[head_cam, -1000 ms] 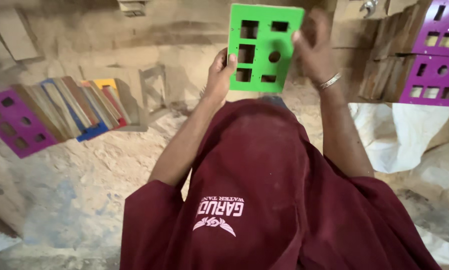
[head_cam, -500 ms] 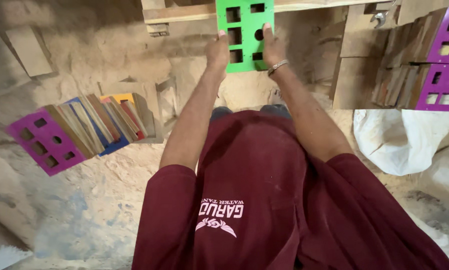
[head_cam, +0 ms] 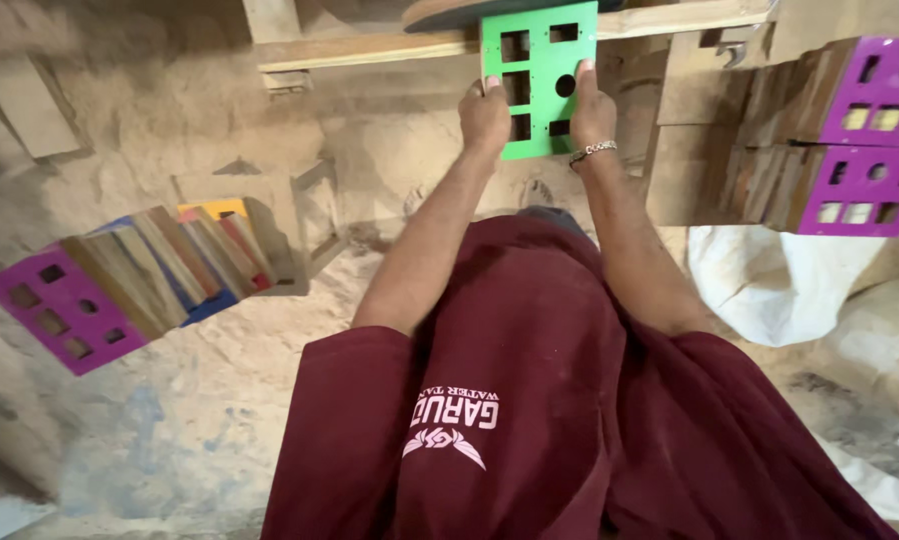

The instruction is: The person repeatedly picks up small, colorful plastic blocks with cutouts and presses them against a rotating grinding wheel to smooth their edges. The person handles the blocks one at a time, rotating them to grind different sides, and places them back on the floor after each pass.

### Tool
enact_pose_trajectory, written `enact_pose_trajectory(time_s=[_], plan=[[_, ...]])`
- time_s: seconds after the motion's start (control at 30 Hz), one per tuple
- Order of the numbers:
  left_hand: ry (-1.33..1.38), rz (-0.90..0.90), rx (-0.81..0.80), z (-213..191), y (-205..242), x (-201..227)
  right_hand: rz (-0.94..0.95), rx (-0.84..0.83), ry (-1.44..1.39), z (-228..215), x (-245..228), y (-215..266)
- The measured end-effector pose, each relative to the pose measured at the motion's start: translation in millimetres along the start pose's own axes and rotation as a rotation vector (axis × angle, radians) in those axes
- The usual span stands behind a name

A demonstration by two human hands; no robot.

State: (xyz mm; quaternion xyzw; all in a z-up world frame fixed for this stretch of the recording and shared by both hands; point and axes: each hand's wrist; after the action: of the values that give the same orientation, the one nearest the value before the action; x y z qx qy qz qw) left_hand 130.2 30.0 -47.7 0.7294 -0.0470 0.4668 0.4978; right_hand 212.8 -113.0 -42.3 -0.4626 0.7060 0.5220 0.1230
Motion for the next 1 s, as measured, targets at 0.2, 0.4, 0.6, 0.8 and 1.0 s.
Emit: enact_pose_trajectory(time_s=[0.2,0.4,0.6,0.8,1.0], plan=[[-0.093,0.175,0.135,55.0,7.2,-6.5,-0.011,0.056,0.071,-48.1,18.1,-29.4],[0.139,0.191,0.054,121.7,-5.7,-21.4,-0.054,0.044,0.027,-95.8,36.4,-75.8],[-0.160,0.218,-0.033,134.8,37.7,-27.6,-0.299,0.071,0.332,-177.0,39.7,-35.0],[-0.502,0.573,-0.575,-2.1,91.9,-59.4,-0.487,-0.210,0.918,-184.8,18.9,94.5],[0.286,0.225,-0.662,-93.3,122.0,-72.5,-0.755,-0.302,0.174,-107.7,-10.0,104.1]])
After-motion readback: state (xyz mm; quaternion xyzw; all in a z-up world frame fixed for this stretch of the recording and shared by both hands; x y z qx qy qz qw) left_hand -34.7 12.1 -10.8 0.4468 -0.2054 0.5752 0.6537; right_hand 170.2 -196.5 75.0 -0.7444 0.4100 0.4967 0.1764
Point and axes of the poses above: each hand's wrist, its own y-axis away from the middle knuckle, its own z-axis out of the palm, x = y × z, and after that the axes turned 3 degrees about -x, right-handed
